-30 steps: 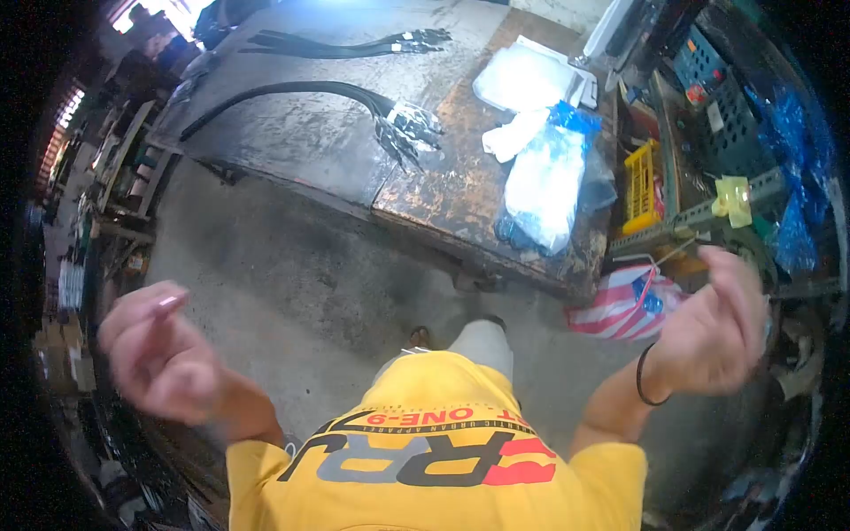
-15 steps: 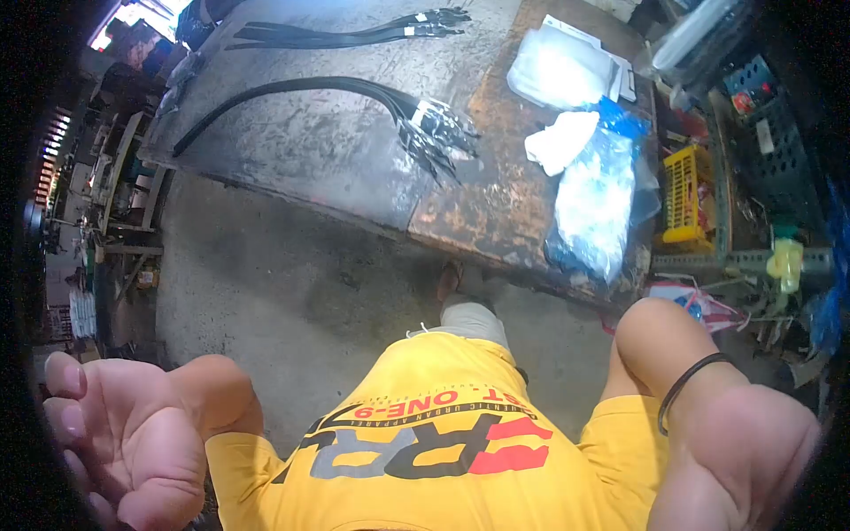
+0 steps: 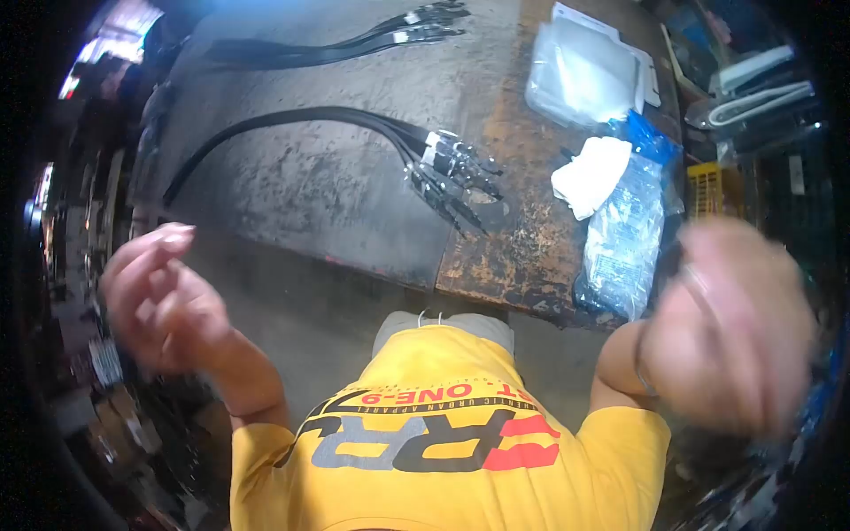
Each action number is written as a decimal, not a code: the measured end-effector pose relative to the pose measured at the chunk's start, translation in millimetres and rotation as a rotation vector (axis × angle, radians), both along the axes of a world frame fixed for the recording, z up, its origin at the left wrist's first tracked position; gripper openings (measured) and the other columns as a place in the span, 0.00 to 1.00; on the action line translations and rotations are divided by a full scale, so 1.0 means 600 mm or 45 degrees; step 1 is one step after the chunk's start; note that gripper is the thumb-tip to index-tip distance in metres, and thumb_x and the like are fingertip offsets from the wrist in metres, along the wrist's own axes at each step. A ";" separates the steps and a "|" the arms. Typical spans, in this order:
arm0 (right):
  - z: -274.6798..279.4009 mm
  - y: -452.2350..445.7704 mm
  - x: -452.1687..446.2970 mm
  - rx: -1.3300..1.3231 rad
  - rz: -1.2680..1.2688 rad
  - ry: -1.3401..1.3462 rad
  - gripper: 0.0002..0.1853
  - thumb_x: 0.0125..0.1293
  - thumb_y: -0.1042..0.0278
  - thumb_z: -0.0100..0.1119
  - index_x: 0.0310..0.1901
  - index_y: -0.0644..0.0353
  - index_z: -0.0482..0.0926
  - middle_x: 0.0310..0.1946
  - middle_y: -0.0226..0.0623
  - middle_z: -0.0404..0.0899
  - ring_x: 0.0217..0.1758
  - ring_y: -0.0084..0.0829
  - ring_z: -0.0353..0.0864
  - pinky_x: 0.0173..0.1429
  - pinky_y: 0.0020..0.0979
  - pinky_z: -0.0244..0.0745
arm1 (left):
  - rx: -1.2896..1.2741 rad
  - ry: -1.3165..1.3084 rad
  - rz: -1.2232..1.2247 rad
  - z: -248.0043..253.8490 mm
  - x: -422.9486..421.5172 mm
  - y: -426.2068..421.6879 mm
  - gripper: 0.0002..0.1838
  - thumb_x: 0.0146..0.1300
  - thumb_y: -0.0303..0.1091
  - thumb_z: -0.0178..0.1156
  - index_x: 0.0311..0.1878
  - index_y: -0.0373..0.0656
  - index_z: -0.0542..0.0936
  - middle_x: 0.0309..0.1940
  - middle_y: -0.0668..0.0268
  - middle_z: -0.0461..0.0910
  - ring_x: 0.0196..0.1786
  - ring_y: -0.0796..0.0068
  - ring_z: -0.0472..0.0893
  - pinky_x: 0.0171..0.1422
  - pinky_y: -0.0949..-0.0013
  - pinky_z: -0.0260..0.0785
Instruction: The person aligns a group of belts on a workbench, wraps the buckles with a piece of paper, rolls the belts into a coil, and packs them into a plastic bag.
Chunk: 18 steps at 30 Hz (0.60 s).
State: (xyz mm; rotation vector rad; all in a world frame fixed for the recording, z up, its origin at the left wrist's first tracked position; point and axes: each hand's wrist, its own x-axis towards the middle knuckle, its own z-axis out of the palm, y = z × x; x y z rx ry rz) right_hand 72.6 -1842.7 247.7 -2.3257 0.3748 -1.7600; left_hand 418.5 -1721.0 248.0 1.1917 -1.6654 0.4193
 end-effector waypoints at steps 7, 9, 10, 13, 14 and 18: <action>-0.328 -0.040 0.043 0.937 -0.996 0.314 0.05 0.60 0.75 0.61 0.37 0.64 0.82 0.31 0.40 0.81 0.34 0.32 0.80 0.41 0.29 0.73 | 0.852 0.355 -0.069 -0.283 0.094 -0.051 0.04 0.58 0.23 0.60 0.37 0.36 0.79 0.35 0.59 0.78 0.36 0.67 0.78 0.40 0.71 0.70; -0.428 -0.051 -0.007 1.119 -1.278 0.106 0.08 0.60 0.68 0.61 0.36 0.63 0.81 0.31 0.41 0.81 0.35 0.35 0.81 0.41 0.32 0.73 | 0.985 0.457 -0.215 -0.318 0.089 -0.062 0.03 0.58 0.22 0.60 0.36 0.36 0.79 0.33 0.59 0.77 0.35 0.67 0.78 0.40 0.71 0.71; -0.446 -0.058 -0.022 1.156 -1.396 0.166 0.10 0.60 0.65 0.62 0.37 0.64 0.80 0.31 0.41 0.81 0.34 0.33 0.80 0.40 0.31 0.73 | 0.991 0.475 -0.301 -0.327 0.083 -0.072 0.03 0.58 0.22 0.60 0.36 0.36 0.79 0.32 0.59 0.78 0.35 0.66 0.78 0.39 0.71 0.71; -0.482 -0.087 -0.036 1.243 -1.739 0.368 0.23 0.55 0.51 0.66 0.41 0.65 0.77 0.36 0.46 0.79 0.43 0.43 0.79 0.48 0.39 0.72 | 1.054 0.437 -0.526 -0.328 0.062 -0.121 0.02 0.56 0.22 0.61 0.34 0.36 0.79 0.30 0.58 0.77 0.33 0.63 0.78 0.38 0.68 0.71; -0.474 -0.096 -0.020 1.315 -1.802 0.457 0.25 0.54 0.49 0.66 0.41 0.65 0.76 0.38 0.48 0.78 0.45 0.46 0.78 0.49 0.42 0.71 | 1.097 0.435 -0.570 -0.334 0.055 -0.140 0.02 0.56 0.22 0.61 0.33 0.37 0.78 0.30 0.58 0.77 0.33 0.61 0.78 0.39 0.67 0.71; -0.496 -0.134 -0.029 1.569 -1.723 0.812 0.23 0.55 0.48 0.63 0.35 0.64 0.75 0.38 0.50 0.79 0.44 0.54 0.76 0.46 0.47 0.71 | 1.111 0.354 -0.786 -0.367 0.004 -0.232 0.03 0.56 0.24 0.62 0.33 0.37 0.78 0.29 0.60 0.77 0.34 0.60 0.79 0.39 0.65 0.71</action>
